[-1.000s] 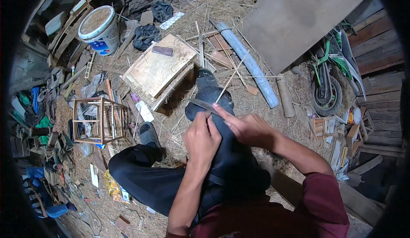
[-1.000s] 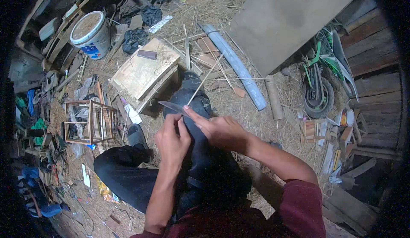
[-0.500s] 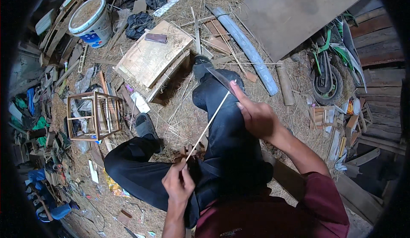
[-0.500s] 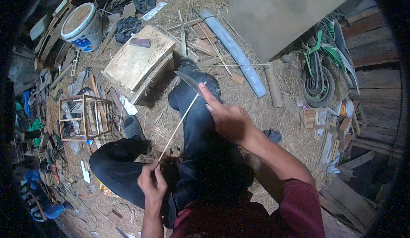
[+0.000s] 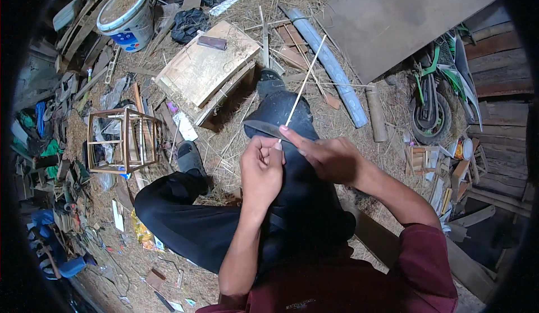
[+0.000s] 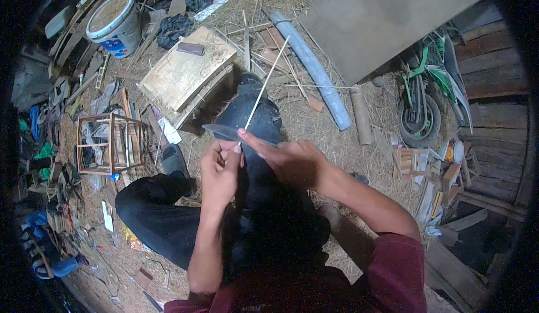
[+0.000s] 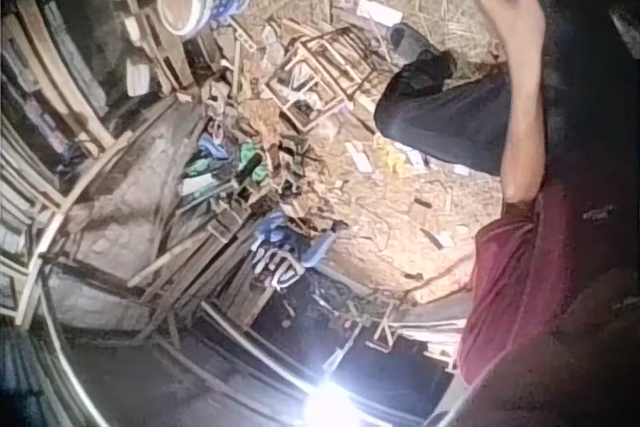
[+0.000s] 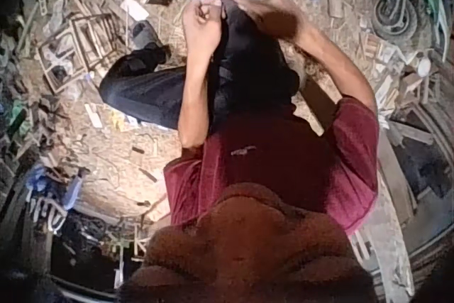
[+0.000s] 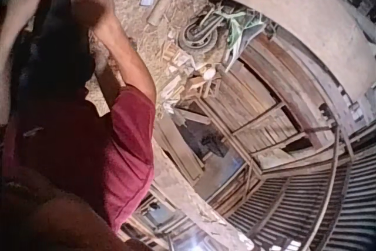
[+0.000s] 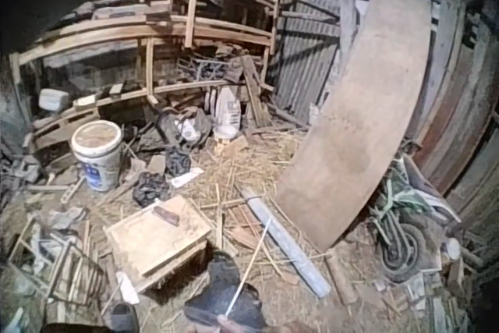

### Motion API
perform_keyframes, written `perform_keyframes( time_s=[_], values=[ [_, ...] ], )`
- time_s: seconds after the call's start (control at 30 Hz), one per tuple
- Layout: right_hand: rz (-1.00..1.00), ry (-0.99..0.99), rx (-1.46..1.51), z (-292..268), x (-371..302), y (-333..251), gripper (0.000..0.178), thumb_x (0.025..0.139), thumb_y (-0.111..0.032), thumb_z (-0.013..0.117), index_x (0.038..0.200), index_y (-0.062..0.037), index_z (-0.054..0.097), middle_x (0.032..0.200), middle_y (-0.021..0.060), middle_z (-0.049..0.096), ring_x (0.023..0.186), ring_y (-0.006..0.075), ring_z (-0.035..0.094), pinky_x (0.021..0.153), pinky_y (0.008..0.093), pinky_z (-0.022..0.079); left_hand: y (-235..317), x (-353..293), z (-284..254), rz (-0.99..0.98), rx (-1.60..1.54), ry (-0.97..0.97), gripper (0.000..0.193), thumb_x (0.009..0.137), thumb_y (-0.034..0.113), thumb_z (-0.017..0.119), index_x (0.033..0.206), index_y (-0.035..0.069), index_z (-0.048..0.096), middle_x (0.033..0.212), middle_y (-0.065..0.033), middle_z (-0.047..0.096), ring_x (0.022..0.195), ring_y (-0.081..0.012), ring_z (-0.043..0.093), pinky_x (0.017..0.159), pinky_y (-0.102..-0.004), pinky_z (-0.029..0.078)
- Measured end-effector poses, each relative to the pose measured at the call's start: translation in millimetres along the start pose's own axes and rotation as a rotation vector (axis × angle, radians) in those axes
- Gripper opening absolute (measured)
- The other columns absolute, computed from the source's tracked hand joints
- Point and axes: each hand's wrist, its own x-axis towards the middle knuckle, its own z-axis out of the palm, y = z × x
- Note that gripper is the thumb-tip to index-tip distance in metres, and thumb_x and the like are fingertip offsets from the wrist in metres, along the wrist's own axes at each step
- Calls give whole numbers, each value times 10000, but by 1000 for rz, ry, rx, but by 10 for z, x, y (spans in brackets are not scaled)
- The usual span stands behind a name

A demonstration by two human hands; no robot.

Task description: The person shaves a thin wooden stick by scraping along its length using a knife.

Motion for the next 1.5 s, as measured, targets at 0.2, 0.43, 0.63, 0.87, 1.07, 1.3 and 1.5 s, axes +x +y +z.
perform_keyframes(
  time_s=[0.2,0.43,0.63,0.87,1.07,1.3,1.5],
  values=[
    [176,-192,-97,-8,-55,-135,656,862,-66,462,1475,-200,270,763,101,667,545,300,634,454,424,494,-322,-499,-217,9,-41,19,36,939,44,550,924,11,546,682,5,528,598,-26,438,531,-184,338],
    [178,269,-41,68,-147,129,578,911,-129,476,1460,-189,305,524,112,567,433,272,585,385,406,459,-322,-1202,-814,-215,-3,5,64,929,83,570,897,28,561,662,5,531,589,-40,442,546,-197,328],
    [569,418,318,-276,29,53,567,963,-187,452,1490,-202,243,574,175,559,490,335,586,480,437,463,-177,-833,-589,0,-65,87,62,930,109,571,947,52,555,638,26,484,551,-35,399,519,-196,306],
    [113,12,196,-170,54,-131,566,950,-255,462,1478,-286,262,706,172,625,606,356,629,605,461,512,108,72,0,-193,-293,-67,62,929,80,536,962,35,510,644,8,507,500,-44,393,444,-206,279],
    [144,-40,222,-166,72,-106,569,938,-278,481,1469,-300,280,718,183,634,642,375,639,597,469,520,2,29,-102,-245,-338,-80,50,940,108,517,961,73,490,620,28,449,464,-39,347,404,-207,235],
    [208,44,238,-172,73,-99,563,919,-173,492,1451,-271,337,776,202,635,659,378,632,600,453,507,-219,-735,-549,-330,-410,-81,64,932,112,547,933,84,489,607,37,399,456,-44,334,384,-201,232],
    [237,250,316,-136,98,16,558,942,-172,464,1470,-224,291,711,260,601,590,395,616,584,477,504,-119,-1286,-1080,-396,-358,-50,117,918,124,574,894,92,464,607,39,392,448,-37,316,385,-192,222]
  ],
)
